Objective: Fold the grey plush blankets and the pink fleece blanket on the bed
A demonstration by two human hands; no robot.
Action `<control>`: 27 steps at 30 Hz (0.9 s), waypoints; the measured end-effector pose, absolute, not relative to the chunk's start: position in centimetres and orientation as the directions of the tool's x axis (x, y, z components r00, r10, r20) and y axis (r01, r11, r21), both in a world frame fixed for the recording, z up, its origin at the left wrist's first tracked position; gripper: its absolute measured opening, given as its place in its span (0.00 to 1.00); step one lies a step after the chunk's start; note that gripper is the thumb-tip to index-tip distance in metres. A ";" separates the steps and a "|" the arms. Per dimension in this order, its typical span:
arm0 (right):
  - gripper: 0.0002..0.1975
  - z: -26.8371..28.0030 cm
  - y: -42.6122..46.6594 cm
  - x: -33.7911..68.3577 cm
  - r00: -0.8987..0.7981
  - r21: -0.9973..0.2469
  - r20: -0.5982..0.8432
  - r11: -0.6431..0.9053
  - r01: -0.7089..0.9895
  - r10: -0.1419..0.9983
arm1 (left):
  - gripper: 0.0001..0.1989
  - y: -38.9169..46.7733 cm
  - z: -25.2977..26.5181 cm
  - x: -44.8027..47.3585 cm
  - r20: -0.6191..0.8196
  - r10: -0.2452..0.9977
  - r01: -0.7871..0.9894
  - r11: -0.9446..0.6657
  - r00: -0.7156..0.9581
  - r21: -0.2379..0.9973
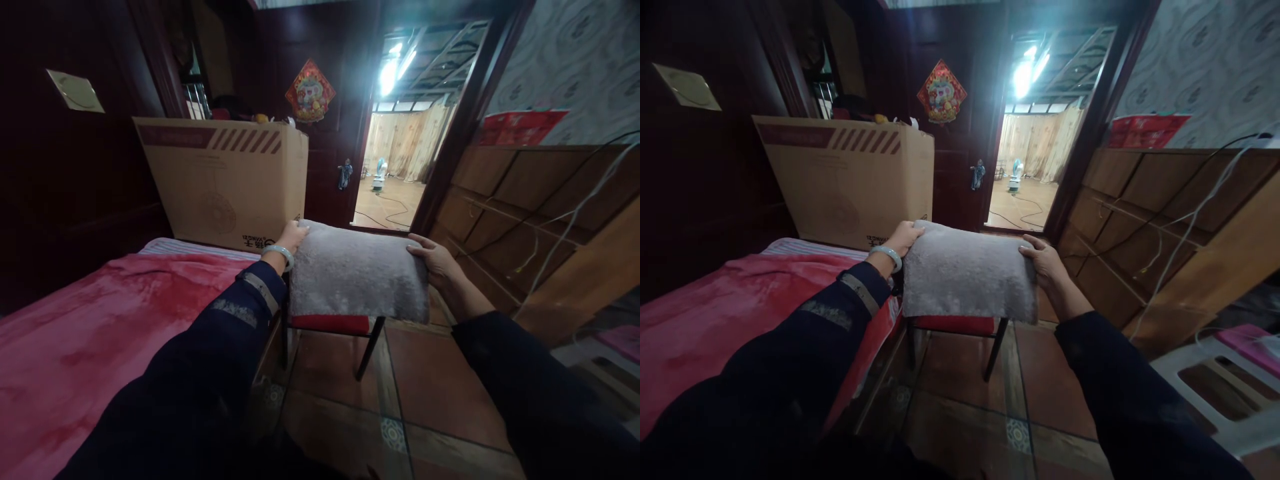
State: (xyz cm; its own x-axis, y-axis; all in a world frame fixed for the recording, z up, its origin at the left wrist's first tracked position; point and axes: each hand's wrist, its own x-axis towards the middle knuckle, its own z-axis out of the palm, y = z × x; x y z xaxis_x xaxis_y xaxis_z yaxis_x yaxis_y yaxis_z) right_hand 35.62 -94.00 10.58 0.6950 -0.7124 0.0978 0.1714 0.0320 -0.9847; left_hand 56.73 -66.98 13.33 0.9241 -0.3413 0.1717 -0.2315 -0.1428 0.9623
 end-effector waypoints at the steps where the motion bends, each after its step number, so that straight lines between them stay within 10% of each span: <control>1: 0.20 10.3 -94.2 35.7 0.695 -0.986 0.132 -0.023 0.164 -0.707 | 0.08 -67.1 13.2 56.7 0.188 -0.318 -0.254 -0.179 0.929 0.951; 6: 0.21 9.5 -95.5 35.3 0.666 -0.890 0.341 -0.456 0.003 -0.663 | 0.07 -66.7 12.9 56.8 0.242 -0.246 -0.315 -0.326 0.939 0.891; 12: 0.24 10.7 -93.3 35.1 0.583 -0.316 0.755 -0.946 -0.078 -0.300 | 0.25 -65.9 14.3 54.0 0.459 -0.214 -0.499 -0.506 0.862 0.703; 17: 0.31 11.4 -89.0 36.9 0.718 0.036 0.695 -0.999 0.028 0.045 | 0.39 -66.4 13.8 50.1 0.575 -0.727 -0.895 -0.445 0.375 0.022; 27: 0.32 10.0 -88.2 38.0 0.778 0.094 0.620 -0.994 0.057 0.103 | 0.47 -66.6 12.3 50.7 0.456 -0.821 -0.903 -0.423 0.345 -0.079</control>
State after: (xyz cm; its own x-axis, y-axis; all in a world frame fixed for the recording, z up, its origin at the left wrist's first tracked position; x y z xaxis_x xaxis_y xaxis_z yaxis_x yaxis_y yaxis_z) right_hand 37.99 -88.21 9.96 0.7779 0.1032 0.6199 0.0569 -0.9939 0.0941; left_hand 50.68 -66.59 12.33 0.3447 -0.8206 0.4558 -0.9026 -0.4231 -0.0792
